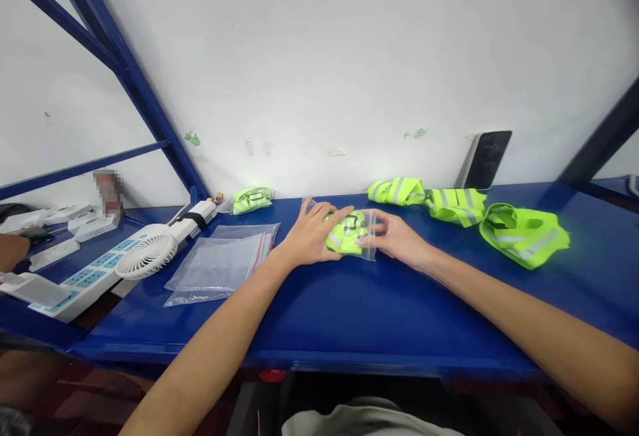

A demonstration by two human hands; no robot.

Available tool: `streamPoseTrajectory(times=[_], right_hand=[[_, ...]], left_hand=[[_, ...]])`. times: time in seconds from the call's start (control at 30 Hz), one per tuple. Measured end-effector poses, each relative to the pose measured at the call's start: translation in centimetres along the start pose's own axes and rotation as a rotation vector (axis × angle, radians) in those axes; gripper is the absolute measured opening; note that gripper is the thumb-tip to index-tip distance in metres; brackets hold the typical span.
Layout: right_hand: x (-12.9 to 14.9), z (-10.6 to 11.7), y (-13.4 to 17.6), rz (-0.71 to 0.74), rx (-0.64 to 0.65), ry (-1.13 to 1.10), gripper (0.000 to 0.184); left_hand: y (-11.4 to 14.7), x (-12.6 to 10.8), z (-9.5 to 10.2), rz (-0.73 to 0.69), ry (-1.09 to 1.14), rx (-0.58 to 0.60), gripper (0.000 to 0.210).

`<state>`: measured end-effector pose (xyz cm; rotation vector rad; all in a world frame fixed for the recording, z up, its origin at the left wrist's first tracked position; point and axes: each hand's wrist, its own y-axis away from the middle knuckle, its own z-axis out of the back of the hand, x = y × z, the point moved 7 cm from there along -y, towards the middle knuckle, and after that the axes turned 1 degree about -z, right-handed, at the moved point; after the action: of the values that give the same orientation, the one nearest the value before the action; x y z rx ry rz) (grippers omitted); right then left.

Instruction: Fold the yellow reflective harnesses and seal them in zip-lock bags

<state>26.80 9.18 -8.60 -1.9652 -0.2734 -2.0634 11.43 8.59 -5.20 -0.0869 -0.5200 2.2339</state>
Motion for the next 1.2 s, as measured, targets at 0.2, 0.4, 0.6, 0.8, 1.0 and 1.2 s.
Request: streamPoseTrajectory(times=[0.2, 0.4, 0.6, 0.8, 1.0, 1.2], right_hand=[[-0.2, -0.5, -0.4, 0.117, -0.116, -0.040, 0.068], [-0.5, -0.4, -0.6, 0.162, -0.131, 0.002, 0.083], [0.6, -0.5, -0.3, 0.239, -0.045, 0.144, 0.075], [1.2, -0.6, -0.5, 0.365, -0.004, 0.165, 0.063], [0.7, -0.2, -0.2, 0.261, -0.058, 0.295, 0.068], [3.4, 0.6, 1.4, 0.391, -0.267, 0.430, 0.056]], left_hand=[[-1.0, -1.6, -0.3, -0.028, -0.065, -0.070, 0.085], [-1.9, -3.7, -1.2, -0.070, -0.138, -0.133, 0.070], [-1.9, -3.7, -1.1, -0.091, -0.069, -0.142, 0.064], [-1.9, -3.9, -1.0, -0.063, -0.065, -0.226, 0.057], [-1.8, -4.0, -0.6, -0.083, -0.006, -0.211, 0.055], [-0.9, 0.0, 0.7, 0.168, 0.027, -0.277, 0.066]])
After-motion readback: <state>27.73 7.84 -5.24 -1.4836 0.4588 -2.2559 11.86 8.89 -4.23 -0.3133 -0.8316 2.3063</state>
